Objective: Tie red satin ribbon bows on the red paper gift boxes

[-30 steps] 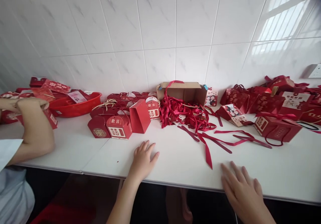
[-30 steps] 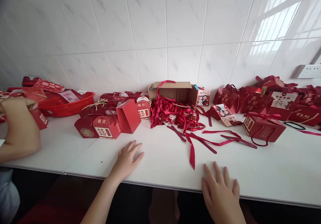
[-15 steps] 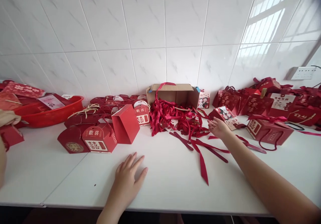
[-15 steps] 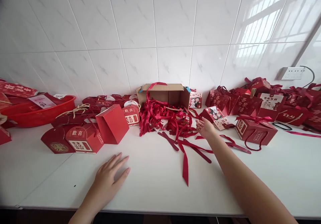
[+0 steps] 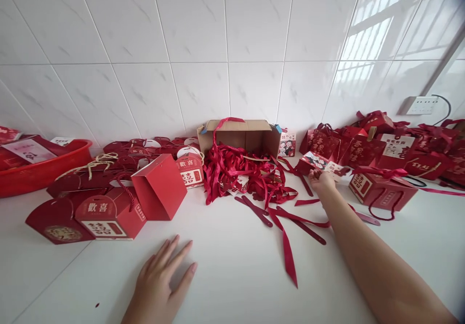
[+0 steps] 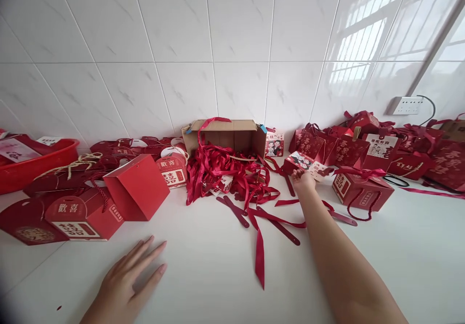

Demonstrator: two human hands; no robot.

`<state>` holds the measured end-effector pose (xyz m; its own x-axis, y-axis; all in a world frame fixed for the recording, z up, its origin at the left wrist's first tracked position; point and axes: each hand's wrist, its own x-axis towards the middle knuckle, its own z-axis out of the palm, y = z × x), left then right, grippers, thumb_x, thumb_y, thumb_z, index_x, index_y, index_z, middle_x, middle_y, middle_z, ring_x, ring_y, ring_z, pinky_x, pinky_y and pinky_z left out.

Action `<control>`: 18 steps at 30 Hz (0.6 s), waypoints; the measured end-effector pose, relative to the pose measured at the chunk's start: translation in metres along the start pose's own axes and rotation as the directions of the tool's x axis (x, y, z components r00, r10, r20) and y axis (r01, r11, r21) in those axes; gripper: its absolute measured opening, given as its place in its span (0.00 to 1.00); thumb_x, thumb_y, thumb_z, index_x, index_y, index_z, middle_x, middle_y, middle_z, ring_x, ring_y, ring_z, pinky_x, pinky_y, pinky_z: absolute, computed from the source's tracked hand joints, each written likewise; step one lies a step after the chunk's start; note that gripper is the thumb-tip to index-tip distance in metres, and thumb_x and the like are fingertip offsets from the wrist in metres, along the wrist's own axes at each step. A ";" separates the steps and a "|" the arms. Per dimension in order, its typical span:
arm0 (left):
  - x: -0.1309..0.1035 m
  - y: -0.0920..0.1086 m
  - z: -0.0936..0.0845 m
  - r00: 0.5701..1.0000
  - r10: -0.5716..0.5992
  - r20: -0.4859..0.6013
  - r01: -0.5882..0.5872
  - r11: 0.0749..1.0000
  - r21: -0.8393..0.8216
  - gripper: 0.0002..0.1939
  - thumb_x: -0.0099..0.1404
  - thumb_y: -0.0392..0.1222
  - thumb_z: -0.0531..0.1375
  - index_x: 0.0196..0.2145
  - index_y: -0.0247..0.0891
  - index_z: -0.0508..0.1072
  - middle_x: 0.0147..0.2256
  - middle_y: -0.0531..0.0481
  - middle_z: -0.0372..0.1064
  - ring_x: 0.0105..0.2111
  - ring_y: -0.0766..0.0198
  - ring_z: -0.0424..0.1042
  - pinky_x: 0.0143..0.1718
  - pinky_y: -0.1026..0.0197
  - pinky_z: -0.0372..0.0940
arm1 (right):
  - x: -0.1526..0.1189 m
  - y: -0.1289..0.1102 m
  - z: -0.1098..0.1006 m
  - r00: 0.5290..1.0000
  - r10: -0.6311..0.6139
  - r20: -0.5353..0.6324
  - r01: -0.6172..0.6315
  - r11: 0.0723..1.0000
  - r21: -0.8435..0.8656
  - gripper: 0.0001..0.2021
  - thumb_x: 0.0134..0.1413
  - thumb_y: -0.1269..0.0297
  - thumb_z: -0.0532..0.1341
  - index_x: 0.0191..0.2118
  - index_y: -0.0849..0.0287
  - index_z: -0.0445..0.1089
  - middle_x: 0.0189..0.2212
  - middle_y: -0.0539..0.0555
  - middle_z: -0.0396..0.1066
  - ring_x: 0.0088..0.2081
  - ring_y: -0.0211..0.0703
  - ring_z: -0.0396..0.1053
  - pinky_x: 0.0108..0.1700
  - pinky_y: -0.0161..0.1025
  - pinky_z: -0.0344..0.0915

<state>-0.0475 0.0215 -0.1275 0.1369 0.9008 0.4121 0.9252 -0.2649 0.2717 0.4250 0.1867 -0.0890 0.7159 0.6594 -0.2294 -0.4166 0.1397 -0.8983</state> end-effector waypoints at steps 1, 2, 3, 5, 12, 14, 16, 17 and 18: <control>0.000 0.000 0.000 1.000 0.002 -0.002 -0.002 1.000 -0.003 0.23 0.59 0.57 0.53 0.50 0.51 0.73 0.57 0.47 0.63 0.57 0.45 0.61 0.54 0.39 0.60 | -0.001 -0.002 0.002 0.999 -0.037 -0.010 0.037 0.999 -0.021 0.16 0.60 0.61 0.58 0.51 0.61 0.64 0.48 0.57 0.66 0.44 0.45 0.69 0.44 0.47 0.69; 0.000 0.000 0.000 1.000 0.004 -0.005 -0.004 1.000 -0.004 0.24 0.59 0.57 0.53 0.50 0.50 0.73 0.57 0.48 0.63 0.57 0.45 0.61 0.55 0.39 0.60 | -0.003 -0.004 0.005 0.996 -0.082 -0.019 0.081 0.996 -0.046 0.15 0.60 0.61 0.57 0.50 0.61 0.65 0.47 0.56 0.67 0.43 0.43 0.69 0.43 0.46 0.69; 0.000 0.000 0.000 1.000 0.006 -0.007 -0.006 1.000 -0.005 0.24 0.59 0.57 0.53 0.50 0.50 0.73 0.57 0.48 0.63 0.57 0.46 0.61 0.55 0.39 0.60 | -0.005 -0.008 0.007 0.991 -0.134 -0.025 0.131 0.989 -0.075 0.14 0.61 0.60 0.56 0.48 0.62 0.65 0.44 0.56 0.68 0.40 0.41 0.69 0.40 0.43 0.69; 0.000 0.000 -0.001 1.000 0.011 -0.007 -0.011 1.000 -0.005 0.24 0.59 0.58 0.53 0.50 0.50 0.73 0.57 0.47 0.63 0.57 0.46 0.61 0.54 0.39 0.60 | -0.010 -0.017 0.012 0.966 -0.255 -0.030 0.249 0.958 -0.145 0.11 0.63 0.60 0.52 0.42 0.62 0.66 0.36 0.52 0.68 0.33 0.37 0.68 0.35 0.37 0.68; 0.001 0.000 0.000 1.000 0.017 -0.021 -0.017 1.000 0.003 0.24 0.59 0.58 0.53 0.49 0.51 0.73 0.57 0.48 0.64 0.57 0.46 0.62 0.53 0.40 0.62 | -0.016 -0.038 0.018 0.778 -0.619 0.106 0.575 0.633 -0.518 0.13 0.59 0.62 0.51 0.24 0.58 0.58 0.24 0.51 0.61 0.29 0.41 0.60 0.35 0.40 0.59; 0.000 -0.002 0.001 0.999 0.022 -0.027 -0.021 1.000 0.012 0.24 0.59 0.58 0.53 0.50 0.51 0.73 0.57 0.49 0.63 0.57 0.47 0.62 0.53 0.41 0.63 | -0.010 -0.036 0.019 0.750 -0.637 0.179 0.594 0.530 -0.605 0.11 0.57 0.64 0.51 0.24 0.58 0.59 0.27 0.54 0.62 0.32 0.43 0.60 0.38 0.42 0.58; -0.001 -0.004 0.002 0.999 0.032 -0.034 -0.032 0.999 0.021 0.23 0.59 0.58 0.53 0.50 0.52 0.72 0.57 0.49 0.63 0.57 0.47 0.62 0.52 0.41 0.64 | -0.001 -0.034 0.020 0.743 -0.627 0.236 0.590 0.446 -0.673 0.10 0.57 0.66 0.51 0.25 0.59 0.61 0.30 0.56 0.64 0.35 0.46 0.62 0.39 0.43 0.58; -0.001 -0.005 0.003 0.999 0.038 -0.036 -0.037 0.999 0.024 0.23 0.59 0.58 0.53 0.50 0.52 0.72 0.57 0.49 0.63 0.57 0.47 0.62 0.52 0.41 0.64 | 0.005 -0.034 0.020 0.745 -0.616 0.257 0.582 0.410 -0.703 0.10 0.56 0.66 0.50 0.26 0.60 0.62 0.31 0.58 0.64 0.36 0.47 0.62 0.40 0.44 0.59; -0.002 -0.006 0.003 0.998 0.044 -0.038 -0.043 0.999 0.027 0.23 0.59 0.58 0.54 0.50 0.53 0.72 0.57 0.49 0.63 0.57 0.47 0.62 0.51 0.41 0.65 | 0.010 -0.034 0.021 0.750 -0.602 0.274 0.570 0.378 -0.729 0.09 0.56 0.66 0.50 0.27 0.60 0.63 0.32 0.59 0.65 0.36 0.48 0.63 0.40 0.44 0.59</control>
<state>-0.0527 0.0226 -0.1325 0.1636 0.8747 0.4563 0.9279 -0.2935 0.2300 0.4346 0.2041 -0.0526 0.6342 0.6129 0.4713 0.6591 -0.1099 -0.7440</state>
